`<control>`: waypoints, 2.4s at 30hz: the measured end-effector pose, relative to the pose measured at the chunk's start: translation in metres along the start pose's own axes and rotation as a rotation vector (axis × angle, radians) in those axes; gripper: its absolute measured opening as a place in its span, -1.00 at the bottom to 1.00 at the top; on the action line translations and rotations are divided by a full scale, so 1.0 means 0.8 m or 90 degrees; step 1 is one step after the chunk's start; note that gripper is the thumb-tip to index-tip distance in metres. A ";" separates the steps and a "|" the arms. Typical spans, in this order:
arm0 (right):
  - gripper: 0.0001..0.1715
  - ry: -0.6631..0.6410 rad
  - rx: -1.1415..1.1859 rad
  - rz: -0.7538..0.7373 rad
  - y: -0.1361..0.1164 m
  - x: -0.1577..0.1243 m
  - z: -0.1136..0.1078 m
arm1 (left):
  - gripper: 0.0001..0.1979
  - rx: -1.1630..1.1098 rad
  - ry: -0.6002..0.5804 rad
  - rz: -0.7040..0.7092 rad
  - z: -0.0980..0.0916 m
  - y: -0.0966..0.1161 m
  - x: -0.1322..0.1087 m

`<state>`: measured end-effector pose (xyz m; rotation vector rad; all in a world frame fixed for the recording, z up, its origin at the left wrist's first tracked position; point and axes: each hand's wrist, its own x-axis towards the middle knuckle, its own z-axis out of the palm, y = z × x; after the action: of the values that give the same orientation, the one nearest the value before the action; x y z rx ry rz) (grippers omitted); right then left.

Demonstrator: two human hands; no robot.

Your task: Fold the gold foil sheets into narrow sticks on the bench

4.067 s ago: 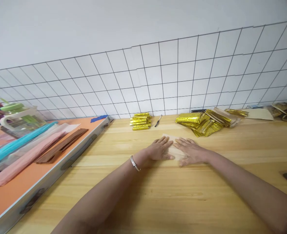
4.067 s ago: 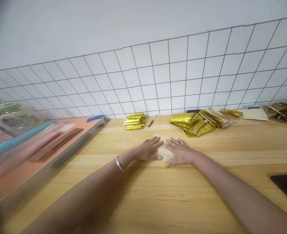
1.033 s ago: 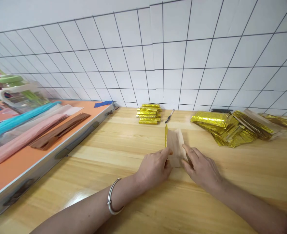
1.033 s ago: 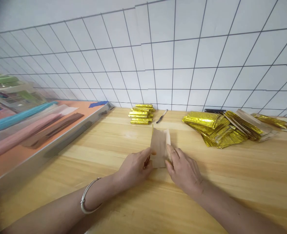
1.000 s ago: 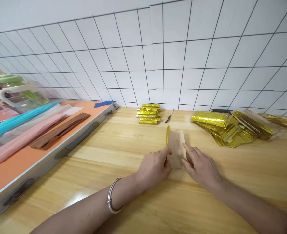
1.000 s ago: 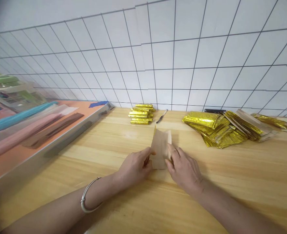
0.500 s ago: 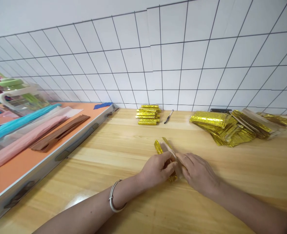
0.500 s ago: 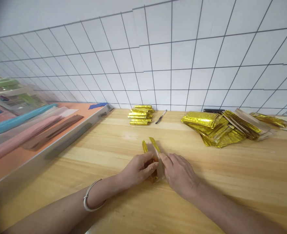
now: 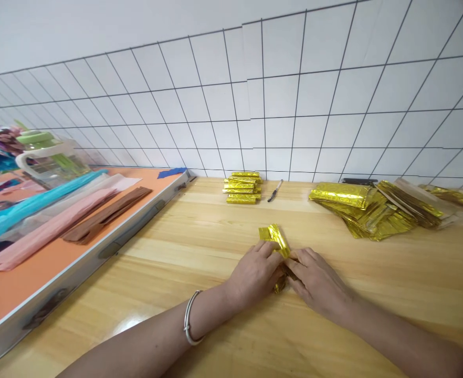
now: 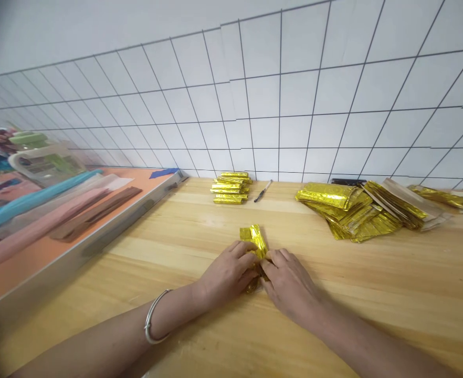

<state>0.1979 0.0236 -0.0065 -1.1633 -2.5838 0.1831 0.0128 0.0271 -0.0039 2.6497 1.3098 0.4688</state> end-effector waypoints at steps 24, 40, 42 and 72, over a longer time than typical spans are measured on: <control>-0.61 0.010 -0.133 -0.096 -0.002 -0.014 0.000 | -0.44 0.173 -0.056 -0.008 -0.015 -0.003 -0.007; -0.56 0.025 -0.020 -0.069 0.037 -0.012 -0.025 | -0.75 0.113 -0.096 0.029 -0.045 -0.024 0.000; -0.56 0.057 0.027 -0.065 0.038 -0.013 -0.026 | -0.78 0.130 -0.114 0.021 -0.042 -0.018 -0.002; -0.63 0.031 -0.002 -0.126 0.039 -0.013 0.012 | -0.78 -0.018 -0.002 0.101 -0.026 -0.095 -0.044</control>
<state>0.2232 0.0366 -0.0256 -0.8929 -2.6358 0.1040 -0.0714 0.0455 -0.0120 2.7418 1.0885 0.4997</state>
